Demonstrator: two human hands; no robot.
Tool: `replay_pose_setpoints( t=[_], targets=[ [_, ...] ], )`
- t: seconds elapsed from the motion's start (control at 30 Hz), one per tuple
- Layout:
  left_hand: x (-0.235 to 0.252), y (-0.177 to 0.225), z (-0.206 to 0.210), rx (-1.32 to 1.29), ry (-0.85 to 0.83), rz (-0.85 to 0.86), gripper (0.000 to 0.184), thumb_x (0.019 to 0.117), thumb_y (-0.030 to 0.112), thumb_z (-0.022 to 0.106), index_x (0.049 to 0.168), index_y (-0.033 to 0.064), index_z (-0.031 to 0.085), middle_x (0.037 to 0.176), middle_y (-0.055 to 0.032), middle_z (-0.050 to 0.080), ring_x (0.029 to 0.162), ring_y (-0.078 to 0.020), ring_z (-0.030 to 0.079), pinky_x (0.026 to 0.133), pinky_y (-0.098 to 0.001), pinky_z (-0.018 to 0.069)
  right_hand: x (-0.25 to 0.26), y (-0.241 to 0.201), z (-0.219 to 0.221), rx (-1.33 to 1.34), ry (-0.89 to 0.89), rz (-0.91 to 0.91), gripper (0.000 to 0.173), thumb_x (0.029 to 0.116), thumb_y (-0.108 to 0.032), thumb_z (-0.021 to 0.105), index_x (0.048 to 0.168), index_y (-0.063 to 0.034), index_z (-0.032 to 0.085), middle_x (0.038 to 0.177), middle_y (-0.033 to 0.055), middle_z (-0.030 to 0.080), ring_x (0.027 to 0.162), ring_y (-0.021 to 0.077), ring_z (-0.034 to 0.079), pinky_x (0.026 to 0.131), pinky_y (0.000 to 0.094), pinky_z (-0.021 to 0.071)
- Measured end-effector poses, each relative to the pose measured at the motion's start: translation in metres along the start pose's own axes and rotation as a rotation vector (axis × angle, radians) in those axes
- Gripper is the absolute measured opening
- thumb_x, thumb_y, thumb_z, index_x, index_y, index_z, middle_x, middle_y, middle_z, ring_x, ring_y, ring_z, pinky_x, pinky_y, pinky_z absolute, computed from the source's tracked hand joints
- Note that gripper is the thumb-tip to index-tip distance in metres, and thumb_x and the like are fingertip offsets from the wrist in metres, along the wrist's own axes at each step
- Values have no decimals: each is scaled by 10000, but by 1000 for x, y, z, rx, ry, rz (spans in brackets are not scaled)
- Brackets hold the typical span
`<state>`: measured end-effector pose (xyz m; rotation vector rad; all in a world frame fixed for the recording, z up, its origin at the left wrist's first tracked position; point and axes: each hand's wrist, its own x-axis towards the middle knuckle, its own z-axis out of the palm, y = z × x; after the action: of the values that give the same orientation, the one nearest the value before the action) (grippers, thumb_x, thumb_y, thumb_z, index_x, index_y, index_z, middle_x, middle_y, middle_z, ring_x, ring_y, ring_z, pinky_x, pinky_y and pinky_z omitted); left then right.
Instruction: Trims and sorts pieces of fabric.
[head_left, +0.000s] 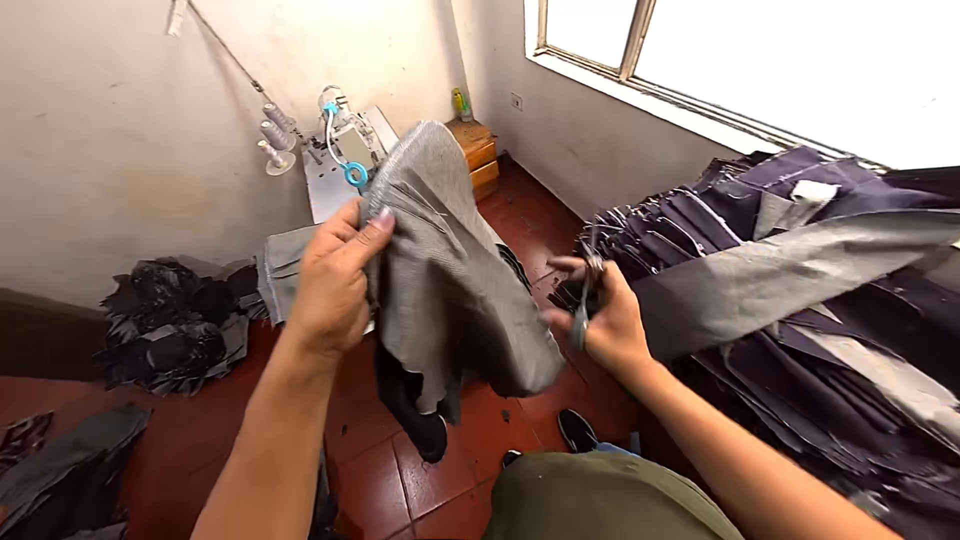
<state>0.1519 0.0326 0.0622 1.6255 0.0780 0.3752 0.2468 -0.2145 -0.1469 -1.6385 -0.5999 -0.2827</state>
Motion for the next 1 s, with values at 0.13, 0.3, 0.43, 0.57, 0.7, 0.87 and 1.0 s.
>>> replay_pose_setpoints(
  t=[0.13,0.3,0.43,0.57,0.7,0.87,1.0],
  targets=[
    [-25,-17,9,-98,-170,-13,380,965,-14,411,1303,109,537,1086,-54,705,923,-114,707,800,-308,613,-7,-72,29,200,-81,-88,702,722,-562,882,1216,-154,597,1284,11,692,1194,168,662,971,401,595],
    [-52,-102,7,146,-14,170,624,947,152,674,1494,113,376,1299,-26,643,1176,-126,640,1009,-348,557,27,-95,52,356,-147,287,217,742,-109,823,856,-123,639,669,8,634,542,107,582,469,271,479],
    [-87,-182,40,217,190,197,316,983,157,623,1166,-100,646,1103,-107,721,1061,-72,681,985,-265,554,29,-88,56,450,-124,428,242,713,-73,850,853,-100,654,670,48,644,547,124,585,476,266,470],
    [-93,-192,47,295,386,368,224,1007,88,557,1035,2,762,1078,-78,724,1067,-86,669,982,-259,545,27,-77,46,369,-187,350,275,709,-84,871,887,-113,664,701,22,662,552,100,588,466,240,470],
    [-94,-189,37,507,265,405,266,1028,215,590,1119,20,747,1136,-108,705,1105,-152,659,979,-325,554,23,-80,42,326,-82,376,308,675,-25,874,892,-98,668,762,36,706,604,114,636,496,252,510],
    [-97,-207,76,544,275,317,253,944,94,616,1092,-89,708,1069,-186,724,1044,-233,705,967,-345,566,12,-79,41,228,-4,240,344,648,-76,886,886,-132,644,749,-8,697,622,92,647,529,249,536],
    [-93,-212,70,172,138,122,213,958,23,523,1051,-60,696,986,-80,723,974,-94,684,929,-281,562,18,-64,15,104,-118,152,358,657,-147,908,894,-143,640,735,-44,671,596,52,611,517,225,514]
  ],
)
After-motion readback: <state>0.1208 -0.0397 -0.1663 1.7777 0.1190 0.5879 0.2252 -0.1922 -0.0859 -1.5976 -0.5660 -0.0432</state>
